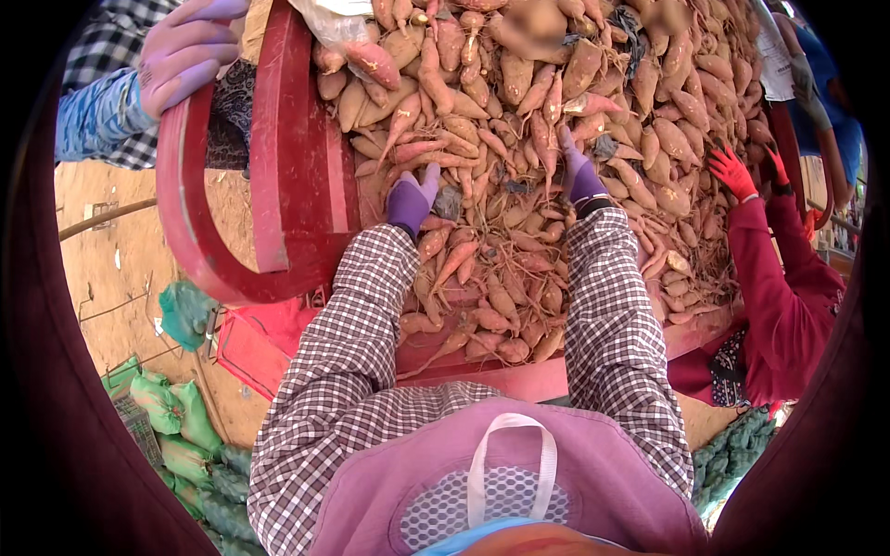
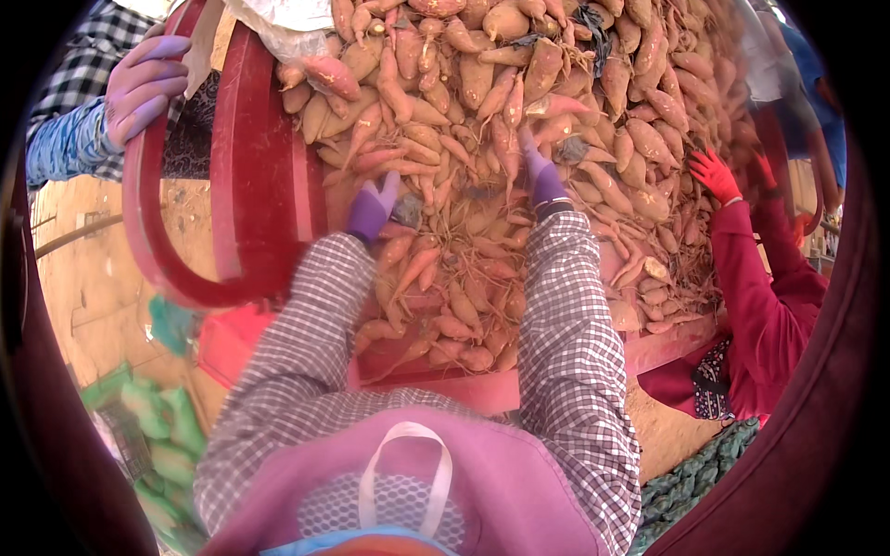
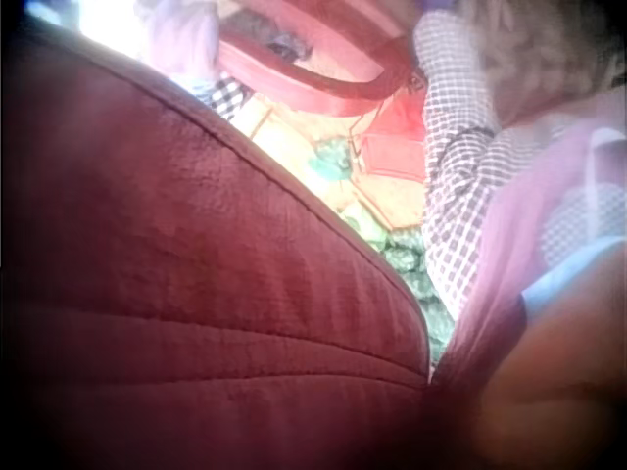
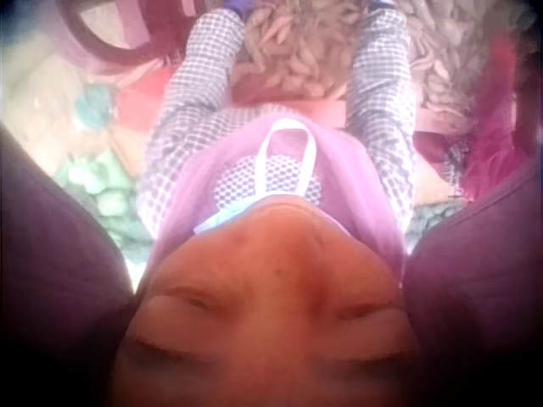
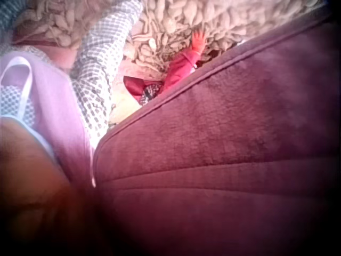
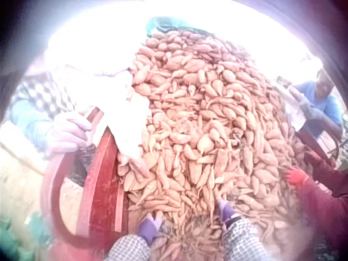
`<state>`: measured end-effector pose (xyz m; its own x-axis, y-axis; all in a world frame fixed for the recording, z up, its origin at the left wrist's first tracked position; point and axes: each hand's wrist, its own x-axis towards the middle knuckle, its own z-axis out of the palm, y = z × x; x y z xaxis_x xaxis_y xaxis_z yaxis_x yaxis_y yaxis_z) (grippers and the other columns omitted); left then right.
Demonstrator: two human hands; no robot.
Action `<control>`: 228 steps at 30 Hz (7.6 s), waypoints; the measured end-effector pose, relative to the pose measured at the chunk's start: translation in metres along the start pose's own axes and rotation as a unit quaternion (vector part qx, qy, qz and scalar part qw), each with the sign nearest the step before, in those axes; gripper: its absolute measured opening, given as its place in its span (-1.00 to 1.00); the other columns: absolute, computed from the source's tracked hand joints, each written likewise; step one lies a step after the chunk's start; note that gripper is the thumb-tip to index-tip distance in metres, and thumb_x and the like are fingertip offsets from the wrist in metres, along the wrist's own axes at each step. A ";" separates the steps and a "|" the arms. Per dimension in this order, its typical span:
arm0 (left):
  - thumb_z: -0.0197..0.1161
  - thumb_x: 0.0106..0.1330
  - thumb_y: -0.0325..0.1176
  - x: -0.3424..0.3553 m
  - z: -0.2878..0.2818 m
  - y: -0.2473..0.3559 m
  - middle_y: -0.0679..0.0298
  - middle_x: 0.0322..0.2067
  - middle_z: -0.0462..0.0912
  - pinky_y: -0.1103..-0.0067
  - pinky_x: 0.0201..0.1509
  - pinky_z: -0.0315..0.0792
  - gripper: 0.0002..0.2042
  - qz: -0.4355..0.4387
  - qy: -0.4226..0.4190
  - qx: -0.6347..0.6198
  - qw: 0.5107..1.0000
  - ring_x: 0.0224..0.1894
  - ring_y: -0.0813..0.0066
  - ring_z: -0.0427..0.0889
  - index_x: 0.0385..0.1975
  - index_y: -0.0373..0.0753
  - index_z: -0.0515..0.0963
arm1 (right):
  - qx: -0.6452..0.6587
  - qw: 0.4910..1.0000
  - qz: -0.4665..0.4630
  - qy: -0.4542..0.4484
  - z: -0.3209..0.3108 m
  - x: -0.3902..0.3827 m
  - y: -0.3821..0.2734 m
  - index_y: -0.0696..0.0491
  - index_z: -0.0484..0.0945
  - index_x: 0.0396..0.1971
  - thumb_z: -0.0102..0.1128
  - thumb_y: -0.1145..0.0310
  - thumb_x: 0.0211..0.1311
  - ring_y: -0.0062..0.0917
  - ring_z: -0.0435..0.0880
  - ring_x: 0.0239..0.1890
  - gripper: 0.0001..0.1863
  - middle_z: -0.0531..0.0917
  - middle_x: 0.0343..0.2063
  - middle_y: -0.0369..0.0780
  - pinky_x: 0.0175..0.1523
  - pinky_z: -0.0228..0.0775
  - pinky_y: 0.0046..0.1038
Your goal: The person sorts sweet potatoes from a large red bin, picking them by hand and placing them into a green mesh bag. The person then weighs the bag on a hanging scale and returns to the bin to continue sorting.
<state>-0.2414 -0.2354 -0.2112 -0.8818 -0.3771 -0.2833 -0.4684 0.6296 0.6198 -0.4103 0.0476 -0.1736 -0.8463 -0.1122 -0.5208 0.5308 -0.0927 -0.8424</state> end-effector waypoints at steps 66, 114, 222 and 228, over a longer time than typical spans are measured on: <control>-0.02 0.50 -0.01 -0.233 -0.056 0.053 0.27 -0.25 0.58 0.53 -0.12 0.54 -0.59 -0.121 -0.219 -0.767 0.591 -0.18 0.41 0.59 0.05 -0.23 0.44 | -0.712 0.680 -0.151 -0.083 -0.042 -0.366 -0.003 0.07 0.44 0.13 0.25 -0.19 0.11 -0.17 0.60 -0.06 -0.26 0.61 -0.10 -0.06 -0.04 0.45 -0.18; 0.31 0.15 0.00 -0.016 0.056 0.137 -0.08 -0.06 0.62 0.23 0.02 0.50 -0.40 0.145 -0.078 0.138 0.977 -0.01 0.01 0.61 0.02 -0.37 0.44 | -0.766 0.629 0.039 0.129 -0.211 -0.254 0.019 -0.04 0.35 0.25 0.36 0.14 -0.08 -0.06 0.50 0.13 -0.21 0.49 0.12 0.00 0.19 0.36 -0.14; 0.17 0.31 -0.18 -0.212 -0.034 0.135 0.27 0.03 0.50 0.58 0.16 0.35 -0.45 0.004 -0.371 -0.400 0.838 0.03 0.51 0.48 0.21 -0.37 0.32 | -0.618 0.686 -0.136 -0.359 -0.084 -0.244 -0.030 0.18 0.43 0.07 0.20 -0.09 0.19 -0.04 0.54 0.02 -0.34 0.58 -0.13 0.11 0.12 0.38 -0.15; 0.13 0.34 -0.15 -0.225 -0.038 0.094 0.24 -0.06 0.54 0.58 0.12 0.38 -0.52 -0.041 -0.268 -0.581 0.767 -0.07 0.52 0.51 0.10 -0.41 0.42 | -0.647 0.707 -0.256 -0.121 -0.141 -0.098 -0.036 0.05 0.49 0.09 0.34 0.14 0.09 -0.19 0.58 0.08 -0.44 0.56 0.08 -0.01 0.09 0.44 -0.24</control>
<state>-0.0849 -0.1173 -0.0617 -0.8942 0.1472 -0.4228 -0.4323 -0.5294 0.7300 -0.3529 0.2018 -0.1113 -0.7960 -0.5731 -0.1946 -0.4631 0.7837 -0.4140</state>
